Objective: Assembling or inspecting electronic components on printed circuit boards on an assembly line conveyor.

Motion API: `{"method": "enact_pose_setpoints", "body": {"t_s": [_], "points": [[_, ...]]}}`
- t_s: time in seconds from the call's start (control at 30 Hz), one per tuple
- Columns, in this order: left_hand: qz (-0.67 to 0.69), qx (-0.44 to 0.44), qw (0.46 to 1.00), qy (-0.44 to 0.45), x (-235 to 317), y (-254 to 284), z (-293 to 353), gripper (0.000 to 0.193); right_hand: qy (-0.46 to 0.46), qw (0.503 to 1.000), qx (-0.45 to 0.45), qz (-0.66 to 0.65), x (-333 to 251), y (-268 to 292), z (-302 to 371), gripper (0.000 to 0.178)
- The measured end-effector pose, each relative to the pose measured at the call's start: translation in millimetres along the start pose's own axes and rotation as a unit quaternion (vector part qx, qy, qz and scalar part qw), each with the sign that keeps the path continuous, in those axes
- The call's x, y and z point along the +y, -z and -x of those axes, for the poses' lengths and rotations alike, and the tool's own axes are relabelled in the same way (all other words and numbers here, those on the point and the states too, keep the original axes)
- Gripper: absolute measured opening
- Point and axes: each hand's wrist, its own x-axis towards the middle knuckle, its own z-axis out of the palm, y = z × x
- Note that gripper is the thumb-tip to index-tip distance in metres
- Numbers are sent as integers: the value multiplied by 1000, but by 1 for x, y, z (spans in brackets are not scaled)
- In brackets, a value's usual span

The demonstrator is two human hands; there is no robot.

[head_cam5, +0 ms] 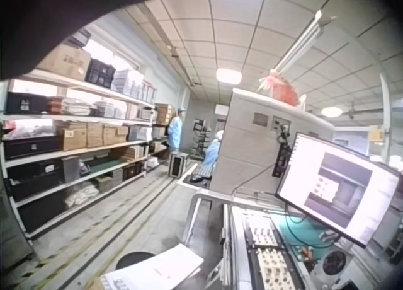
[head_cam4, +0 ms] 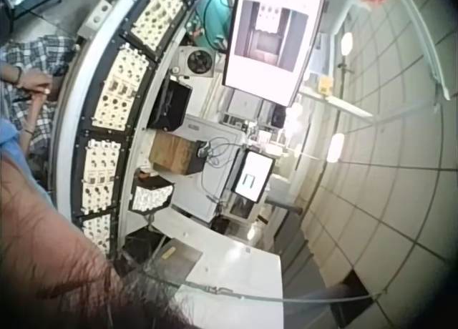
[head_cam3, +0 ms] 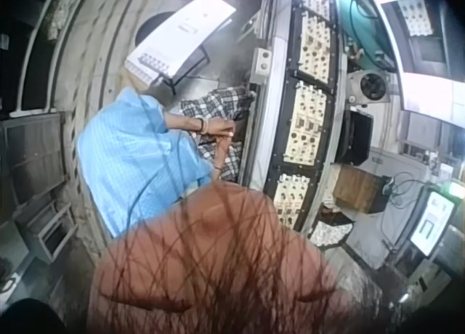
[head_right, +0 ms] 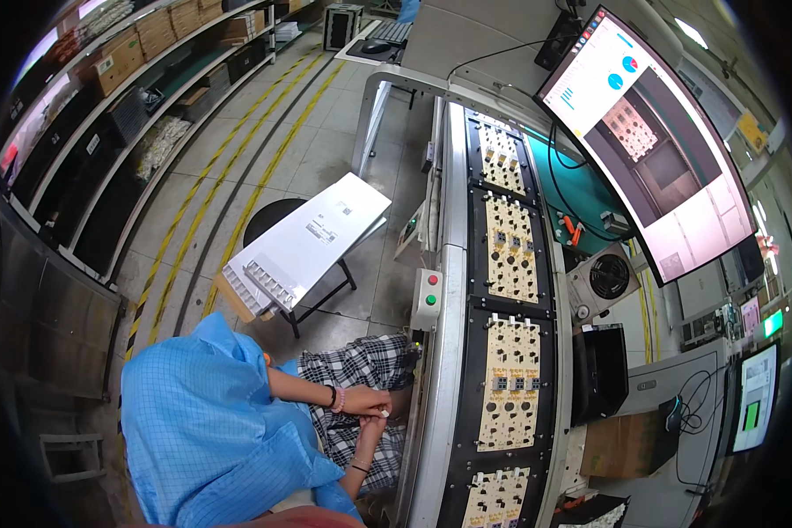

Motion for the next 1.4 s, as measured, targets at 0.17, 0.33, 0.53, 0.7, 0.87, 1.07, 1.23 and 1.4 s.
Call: {"method": "enact_pose_setpoints", "body": {"t_s": [0.17, 0.33, 0.53, 0.7, 0.87, 1.07, 1.23, 1.4], "points": [[-2, 5, 1000, -25, 0, -1, 1, 23, -28, 999, 12, 33, -13, -3, 3, 39], [-29, -14, 999, 0, -1, 1, -2, 26, -3, 1000, 5, 21, -17, -12, 6, 41], [-31, -12, 999, 1, -2, -1, -2, 29, -12, 999, 21, 33, -22, -15, 6, 41], [-26, -5, 1000, -2, -5, -2, -3, 29, -21, 998, 31, 43, -26, -19, 4, 41], [-14, 2, 1000, -11, -6, -3, -4, 29, -13, 998, 48, 26, -33, -30, 9, 41], [-13, 20, 999, -25, -9, -3, -4, 27, -3, 999, 40, 35, -30, -26, 5, 40], [-3, 10, 1000, -6, -9, 0, -4, 26, 23, 999, 20, 28, -33, -30, 9, 40], [9, 19, 1000, -17, -11, -1, -7, 25, 8, 999, 36, 18, -34, -30, 7, 40]]}}
